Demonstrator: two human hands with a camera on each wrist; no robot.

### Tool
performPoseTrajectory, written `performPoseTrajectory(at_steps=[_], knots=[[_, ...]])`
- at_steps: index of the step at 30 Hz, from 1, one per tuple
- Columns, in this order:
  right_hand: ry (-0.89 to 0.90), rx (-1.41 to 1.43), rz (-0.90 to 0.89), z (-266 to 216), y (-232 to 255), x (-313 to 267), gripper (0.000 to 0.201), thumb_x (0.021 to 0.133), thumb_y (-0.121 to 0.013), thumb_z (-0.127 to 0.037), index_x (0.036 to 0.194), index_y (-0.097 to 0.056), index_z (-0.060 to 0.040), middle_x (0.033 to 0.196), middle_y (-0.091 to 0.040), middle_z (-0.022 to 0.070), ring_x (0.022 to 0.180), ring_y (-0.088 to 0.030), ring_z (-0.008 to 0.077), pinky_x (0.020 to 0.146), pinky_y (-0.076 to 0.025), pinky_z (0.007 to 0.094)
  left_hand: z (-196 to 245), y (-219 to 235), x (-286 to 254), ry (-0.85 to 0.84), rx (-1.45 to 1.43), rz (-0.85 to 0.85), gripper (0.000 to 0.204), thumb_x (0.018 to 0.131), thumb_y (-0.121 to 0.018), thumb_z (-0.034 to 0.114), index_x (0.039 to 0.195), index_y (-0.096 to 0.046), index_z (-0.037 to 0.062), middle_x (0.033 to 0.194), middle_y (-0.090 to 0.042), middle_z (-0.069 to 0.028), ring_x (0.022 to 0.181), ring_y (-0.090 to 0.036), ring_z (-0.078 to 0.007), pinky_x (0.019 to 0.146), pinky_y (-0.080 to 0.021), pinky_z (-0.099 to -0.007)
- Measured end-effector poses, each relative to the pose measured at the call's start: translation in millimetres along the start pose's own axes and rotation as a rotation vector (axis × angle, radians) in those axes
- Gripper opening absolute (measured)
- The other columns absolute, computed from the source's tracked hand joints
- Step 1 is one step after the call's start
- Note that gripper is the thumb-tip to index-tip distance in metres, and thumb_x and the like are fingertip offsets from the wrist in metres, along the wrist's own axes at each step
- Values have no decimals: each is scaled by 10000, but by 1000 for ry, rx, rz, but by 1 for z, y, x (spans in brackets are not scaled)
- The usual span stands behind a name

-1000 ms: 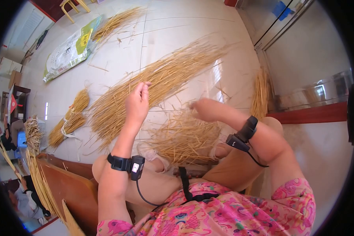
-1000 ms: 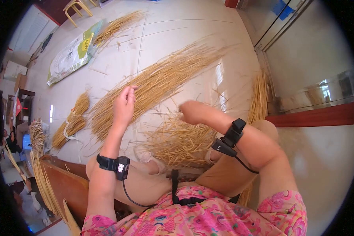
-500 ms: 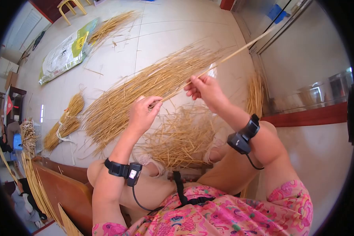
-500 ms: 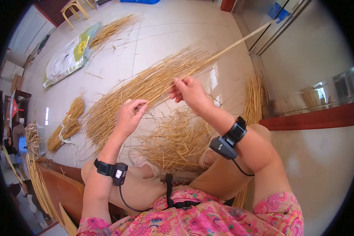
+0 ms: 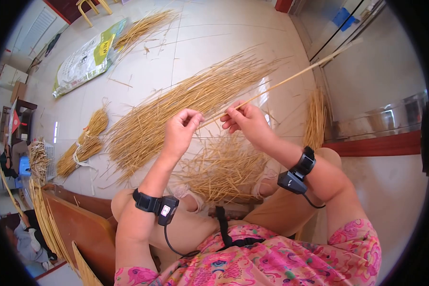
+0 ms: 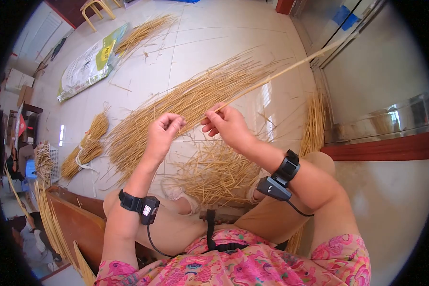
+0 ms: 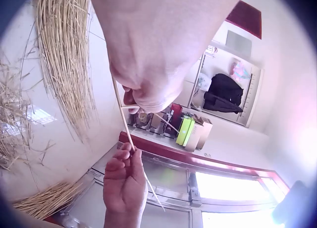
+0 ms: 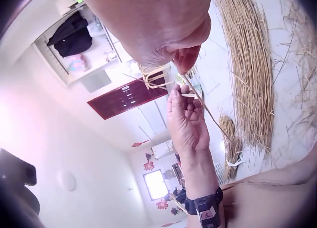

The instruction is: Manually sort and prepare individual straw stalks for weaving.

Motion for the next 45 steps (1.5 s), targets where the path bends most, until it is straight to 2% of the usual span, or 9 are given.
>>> performPoseTrajectory(at_steps=[13,16,20,23,27,30,33,40,45], knots=[[35,102,287,-9,53,8,191,954,-461,-187,949,-493,1,831,-614,90,644,-574,122,546,-475,246,-18,81,-2,190,-277,498,96,949,-434,108,964,-478,24,809,-610,-81,633,-544,-88,578,-462,-206],[100,100,366,-23,65,8,183,955,-459,-190,944,-487,-9,836,-609,87,637,-567,116,540,-471,244,5,66,2,164,-57,99,88,926,-456,91,949,-510,25,795,-610,-64,595,-528,-79,556,-447,-200],[144,90,357,-33,67,9,184,956,-459,-197,943,-485,-15,834,-605,83,628,-560,111,540,-468,241,18,-24,-40,214,330,-621,104,821,-614,82,909,-591,32,770,-607,-33,581,-527,-98,565,-452,-230],[148,55,303,-39,55,6,197,957,-459,-202,937,-484,-8,824,-603,82,626,-558,111,546,-468,239,44,-27,-33,-328,560,-343,175,769,-676,96,910,-604,23,772,-606,-58,640,-565,-158,602,-468,-266],[167,11,220,-37,38,0,214,957,-462,-207,918,-485,2,814,-603,89,636,-566,116,556,-471,240,74,-1,-20,-619,756,128,150,793,-647,106,909,-616,17,777,-605,-84,662,-597,-211,610,-483,-299],[170,21,210,-34,36,1,221,952,-472,-207,913,-494,10,817,-605,94,646,-573,121,561,-475,241,27,1,-6,-199,409,-74,121,816,-633,92,901,-609,9,786,-635,-71,671,-607,-164,615,-481,-265],[128,28,172,-30,32,3,208,941,-498,-191,923,-512,16,819,-609,92,656,-584,127,561,-478,245,9,-6,-7,-2,203,-138,109,835,-626,70,909,-618,-9,784,-641,-32,680,-582,-92,627,-468,-220],[44,-87,-141,-3,-14,-3,134,924,-539,-148,937,-535,-15,825,-613,74,712,-609,120,590,-488,231,2,-25,-15,80,21,-237,168,835,-634,62,985,-650,-10,828,-651,-33,737,-583,-77,659,-476,-221],[71,-157,-163,-7,-21,-8,118,929,-525,-124,924,-510,-7,830,-622,83,731,-627,125,605,-511,236,4,-25,-14,51,127,-230,132,796,-646,60,911,-676,0,798,-657,-33,720,-584,-79,643,-472,-230]])
Point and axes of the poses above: each hand's wrist, its own x-axis towards the middle knuckle, its own y-axis out of the back of the hand, z = x × y, the point moved 10 cm from there along x, towards the middle knuckle
